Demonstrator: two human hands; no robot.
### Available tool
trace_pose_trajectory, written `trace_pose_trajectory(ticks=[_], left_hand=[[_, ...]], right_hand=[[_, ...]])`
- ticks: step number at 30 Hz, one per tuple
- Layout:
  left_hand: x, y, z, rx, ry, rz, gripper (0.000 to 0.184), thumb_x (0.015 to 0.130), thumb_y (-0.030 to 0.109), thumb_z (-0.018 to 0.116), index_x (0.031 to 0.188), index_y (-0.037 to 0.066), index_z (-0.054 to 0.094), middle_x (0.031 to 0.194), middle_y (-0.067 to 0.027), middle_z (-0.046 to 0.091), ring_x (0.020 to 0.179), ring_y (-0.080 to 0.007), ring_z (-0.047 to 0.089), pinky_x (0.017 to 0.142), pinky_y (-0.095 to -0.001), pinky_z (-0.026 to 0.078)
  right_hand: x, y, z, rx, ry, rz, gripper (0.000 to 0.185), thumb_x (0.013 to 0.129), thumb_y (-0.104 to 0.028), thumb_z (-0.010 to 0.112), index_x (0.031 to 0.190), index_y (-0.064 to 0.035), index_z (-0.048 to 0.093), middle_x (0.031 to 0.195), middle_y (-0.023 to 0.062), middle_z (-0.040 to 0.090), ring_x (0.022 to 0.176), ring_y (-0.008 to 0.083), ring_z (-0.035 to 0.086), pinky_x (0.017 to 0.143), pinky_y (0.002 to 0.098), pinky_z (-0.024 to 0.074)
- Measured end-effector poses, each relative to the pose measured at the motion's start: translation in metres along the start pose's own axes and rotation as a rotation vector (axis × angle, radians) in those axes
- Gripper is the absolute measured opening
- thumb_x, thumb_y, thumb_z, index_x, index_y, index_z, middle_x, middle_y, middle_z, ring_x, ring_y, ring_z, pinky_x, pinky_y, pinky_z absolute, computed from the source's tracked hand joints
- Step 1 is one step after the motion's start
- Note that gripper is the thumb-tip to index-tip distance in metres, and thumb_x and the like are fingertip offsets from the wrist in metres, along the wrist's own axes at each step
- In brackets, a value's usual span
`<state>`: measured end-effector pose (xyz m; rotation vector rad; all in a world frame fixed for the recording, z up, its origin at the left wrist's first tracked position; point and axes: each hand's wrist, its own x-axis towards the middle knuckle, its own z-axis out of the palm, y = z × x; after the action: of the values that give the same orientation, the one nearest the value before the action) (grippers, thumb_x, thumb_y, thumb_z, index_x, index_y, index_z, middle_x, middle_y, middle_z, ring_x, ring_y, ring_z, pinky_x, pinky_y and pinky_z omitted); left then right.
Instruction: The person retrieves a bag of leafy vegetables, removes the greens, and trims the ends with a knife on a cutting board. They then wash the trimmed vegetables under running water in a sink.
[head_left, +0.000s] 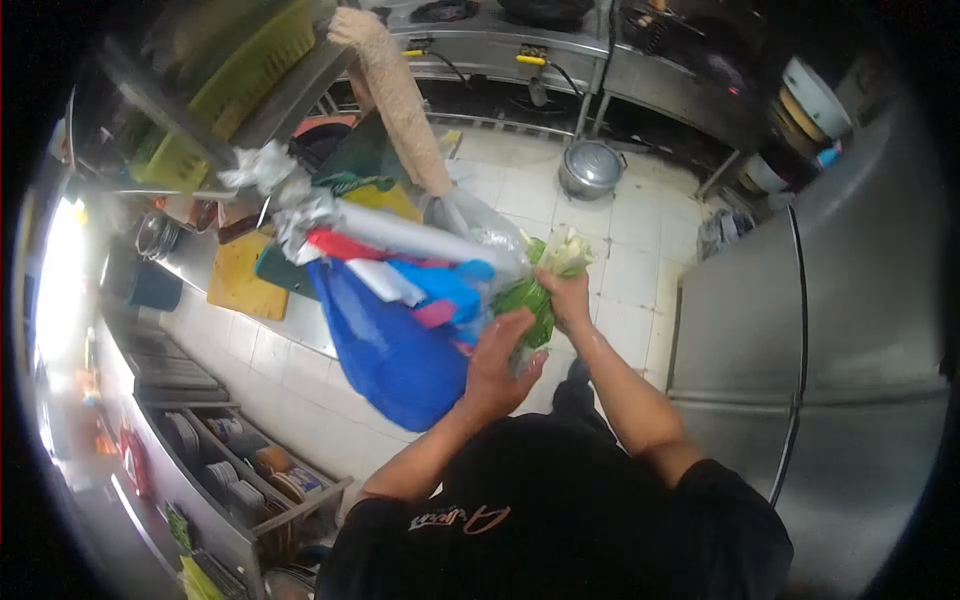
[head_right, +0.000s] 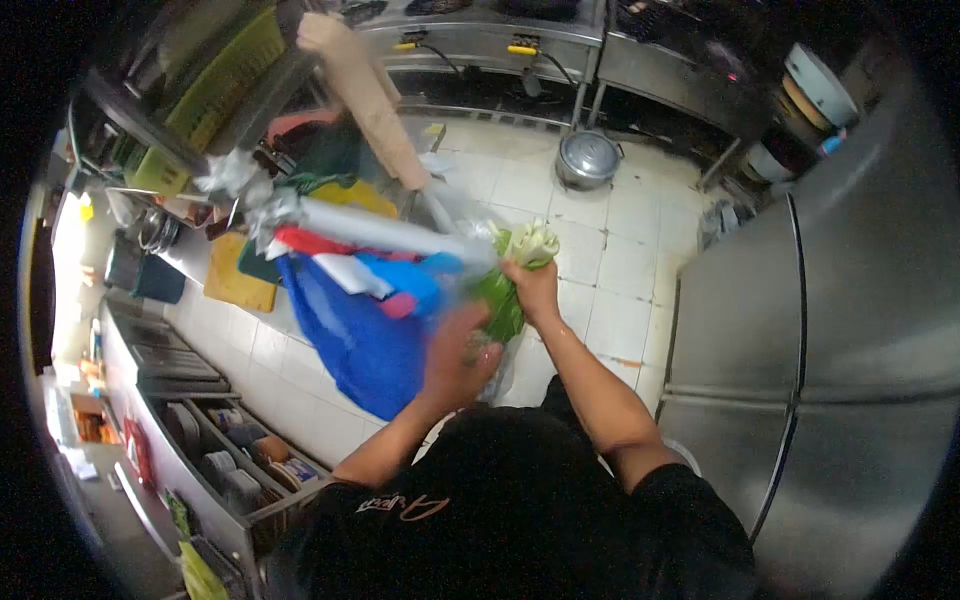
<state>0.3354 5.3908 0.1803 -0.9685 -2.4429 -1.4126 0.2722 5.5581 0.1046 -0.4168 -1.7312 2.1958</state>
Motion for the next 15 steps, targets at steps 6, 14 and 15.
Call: trace_pose_trajectory(ticks=[6, 14, 15], left_hand=[[0.113, -0.013, 0.07, 0.083, -0.019, -0.269, 0.078, 0.073, 0.031, 0.072, 0.131, -0.003, 0.032, 0.128, -0.0253, 0.041, 0.117, -0.0398, 0.043, 0.098, -0.043, 0.035], [0.185, -0.032, 0.106, 0.049, 0.203, -0.463, 0.115, 0.06, 0.031, 0.083, 0.141, -0.002, 0.007, 0.131, -0.0298, 0.038, 0.119, -0.0408, 0.043, 0.097, -0.0411, 0.038], [0.191, -0.037, 0.106, 0.058, 0.249, -0.479, 0.116, 0.059, 0.03, 0.083, 0.141, -0.002, 0.007, 0.131, -0.0299, 0.038, 0.119, -0.041, 0.043, 0.097, -0.041, 0.038]], right_hand=[[0.06, -0.046, -0.048, 0.22, -0.299, 0.164, 0.034, 0.075, -0.005, 0.066, 0.106, 0.0026, 0.054, 0.098, 0.0071, 0.061, 0.084, 0.0158, 0.059, 0.073, 0.0283, 0.0485], [0.158, -0.063, -0.04, 0.365, -0.708, 0.313, 0.054, 0.075, -0.004, 0.066, 0.123, -0.0002, 0.041, 0.112, 0.0076, 0.053, 0.101, 0.0159, 0.053, 0.086, 0.0302, 0.0432], [0.171, -0.066, -0.033, 0.371, -0.768, 0.324, 0.06, 0.075, -0.003, 0.065, 0.128, -0.0007, 0.036, 0.114, 0.0077, 0.051, 0.103, 0.0166, 0.051, 0.088, 0.0307, 0.0423]])
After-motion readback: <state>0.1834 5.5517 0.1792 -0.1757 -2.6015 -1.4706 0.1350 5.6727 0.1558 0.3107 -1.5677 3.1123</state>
